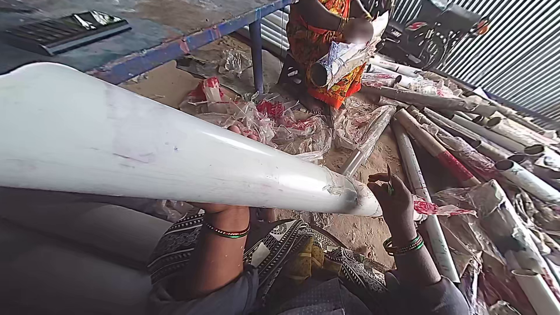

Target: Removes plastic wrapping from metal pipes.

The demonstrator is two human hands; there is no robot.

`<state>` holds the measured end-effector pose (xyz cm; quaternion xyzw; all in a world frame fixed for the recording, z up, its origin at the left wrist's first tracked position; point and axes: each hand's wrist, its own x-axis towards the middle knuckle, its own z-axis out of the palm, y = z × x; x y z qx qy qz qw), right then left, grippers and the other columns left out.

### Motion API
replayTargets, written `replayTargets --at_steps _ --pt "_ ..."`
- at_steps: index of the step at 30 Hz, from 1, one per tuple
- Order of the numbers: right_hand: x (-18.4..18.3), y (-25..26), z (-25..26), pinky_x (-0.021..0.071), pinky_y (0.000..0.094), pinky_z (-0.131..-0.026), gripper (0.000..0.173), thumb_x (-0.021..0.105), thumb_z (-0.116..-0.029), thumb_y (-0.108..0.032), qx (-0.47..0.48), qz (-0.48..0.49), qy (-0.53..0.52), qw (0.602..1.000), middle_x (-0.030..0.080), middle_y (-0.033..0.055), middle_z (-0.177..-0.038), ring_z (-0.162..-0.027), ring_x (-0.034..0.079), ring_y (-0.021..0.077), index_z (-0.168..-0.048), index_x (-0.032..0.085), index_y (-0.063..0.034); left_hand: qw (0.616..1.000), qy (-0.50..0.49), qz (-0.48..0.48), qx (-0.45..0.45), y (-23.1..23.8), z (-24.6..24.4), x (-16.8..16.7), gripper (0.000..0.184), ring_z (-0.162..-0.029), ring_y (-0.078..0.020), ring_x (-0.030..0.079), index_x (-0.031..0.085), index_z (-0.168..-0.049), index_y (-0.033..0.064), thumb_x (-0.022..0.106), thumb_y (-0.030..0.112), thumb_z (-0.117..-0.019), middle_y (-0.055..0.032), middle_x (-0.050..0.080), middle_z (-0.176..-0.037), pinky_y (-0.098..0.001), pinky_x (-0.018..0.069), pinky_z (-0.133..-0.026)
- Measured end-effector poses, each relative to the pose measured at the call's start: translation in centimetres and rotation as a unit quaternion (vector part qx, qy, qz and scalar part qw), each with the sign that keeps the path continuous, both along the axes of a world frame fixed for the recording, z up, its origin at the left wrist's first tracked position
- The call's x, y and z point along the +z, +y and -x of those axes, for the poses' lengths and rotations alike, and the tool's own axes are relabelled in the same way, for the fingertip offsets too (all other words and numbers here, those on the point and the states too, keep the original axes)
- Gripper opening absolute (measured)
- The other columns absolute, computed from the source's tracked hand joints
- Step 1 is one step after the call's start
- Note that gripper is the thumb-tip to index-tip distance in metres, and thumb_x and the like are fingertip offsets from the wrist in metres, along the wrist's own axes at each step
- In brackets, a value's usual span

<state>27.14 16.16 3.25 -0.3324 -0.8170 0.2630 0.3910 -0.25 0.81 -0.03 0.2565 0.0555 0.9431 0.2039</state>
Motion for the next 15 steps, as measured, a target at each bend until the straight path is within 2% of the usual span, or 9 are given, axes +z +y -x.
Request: replayTargets --at_steps 3,6,7,8,10,11,13,15 --pt "0.2 -2.0 1.5 0.0369 0.0102 -0.063 0.033 0.074 -0.0873 -0.022 0.089 -0.055 -0.014 0.994 0.068 0.0119 -0.106 -0.071 0.047 -0.0047 -0.107 0.072 0.0041 1.0 -0.011 -0.013 -0.013 0.0 0.0 -0.1 0.075 -0.124 -0.0297 0.06 0.053 -0.134 0.0091 0.067 0.063 -0.0835 -0.0154 0.059 -0.136 -0.0447 0.0527 -0.101" --pt "-0.1 -3.0 3.2 0.0422 0.0174 -0.062 0.042 0.076 -0.0853 -0.031 0.121 -0.111 -0.034 0.986 0.068 0.0177 -0.108 -0.071 0.052 0.0047 -0.109 0.072 0.0032 1.0 -0.014 -0.01 -0.017 -0.3 -0.4 -0.1 0.073 -0.126 -0.029 0.06 0.055 -0.133 0.0104 0.053 0.068 -0.0887 -0.0146 0.06 -0.138 -0.0442 0.0523 -0.102" --pt "-0.3 -3.2 3.7 0.045 0.0195 -0.063 0.037 0.075 -0.0867 -0.03 0.122 -0.126 -0.035 0.984 0.068 0.0172 -0.105 -0.073 0.056 0.0078 -0.105 0.072 0.0022 1.0 -0.016 0.005 -0.005 -0.4 -0.5 -0.2 0.073 -0.127 -0.0268 0.06 0.06 -0.13 0.0125 0.057 0.07 -0.0849 -0.0125 0.062 -0.137 -0.0423 0.052 -0.102" --pt "-0.4 -3.2 4.0 0.0495 0.0201 -0.067 0.032 0.073 -0.0893 -0.029 0.123 -0.138 -0.031 0.982 0.068 0.0162 -0.102 -0.079 0.061 0.0101 -0.1 0.071 0.0011 1.0 -0.015 0.023 0.01 -0.5 -0.6 -0.2 0.078 -0.129 -0.0264 0.058 0.057 -0.132 0.0119 0.058 0.072 -0.0829 -0.013 0.06 -0.139 -0.0406 0.0523 -0.102" --pt "-0.4 -3.3 4.6 0.0512 0.0189 -0.072 0.021 0.071 -0.0902 -0.021 0.117 -0.159 -0.012 0.98 0.07 0.0142 -0.093 -0.083 0.066 0.0114 -0.088 0.069 0.0005 1.0 0.002 0.017 0.004 -0.5 -0.4 -0.2 0.092 -0.13 -0.03 0.057 0.046 -0.141 0.0037 0.064 0.071 -0.0807 -0.0198 0.055 -0.14 -0.0395 0.0538 -0.1" --pt "-0.3 -3.4 4.8 0.0506 0.0188 -0.072 0.02 0.07 -0.0897 -0.019 0.112 -0.168 -0.01 0.979 0.071 0.0136 -0.09 -0.081 0.066 0.0115 -0.085 0.069 0.0007 1.0 0.007 -0.002 -0.021 -0.5 -0.3 -0.4 0.089 -0.128 -0.0311 0.058 0.048 -0.141 0.0037 0.067 0.067 -0.0806 -0.0201 0.057 -0.139 -0.0407 0.0538 -0.1" --pt "-0.2 -3.5 4.7 0.0499 0.0179 -0.072 0.019 0.07 -0.0894 -0.017 0.102 -0.162 -0.005 0.981 0.071 0.0128 -0.088 -0.079 0.065 0.0093 -0.085 0.07 0.0017 0.997 -0.012 -0.027 -0.074 -0.5 -0.7 0.3 0.069 -0.121 -0.0306 0.063 0.055 -0.134 0.0058 0.065 0.056 -0.0877 -0.0175 0.062 -0.133 -0.0413 0.0552 -0.098" --pt "0.1 -3.2 4.5 0.0488 0.0127 -0.077 0.019 0.069 -0.0914 -0.016 0.091 -0.115 0.034 0.989 0.069 0.0083 -0.088 -0.082 0.063 0.0018 -0.087 0.069 0.0019 0.993 -0.01 -0.052 -0.104 -0.5 -0.8 0.4 0.066 -0.125 -0.0319 0.061 0.055 -0.134 0.0054 0.064 0.054 -0.0901 -0.0177 0.061 -0.135 -0.0427 0.0527 -0.102"
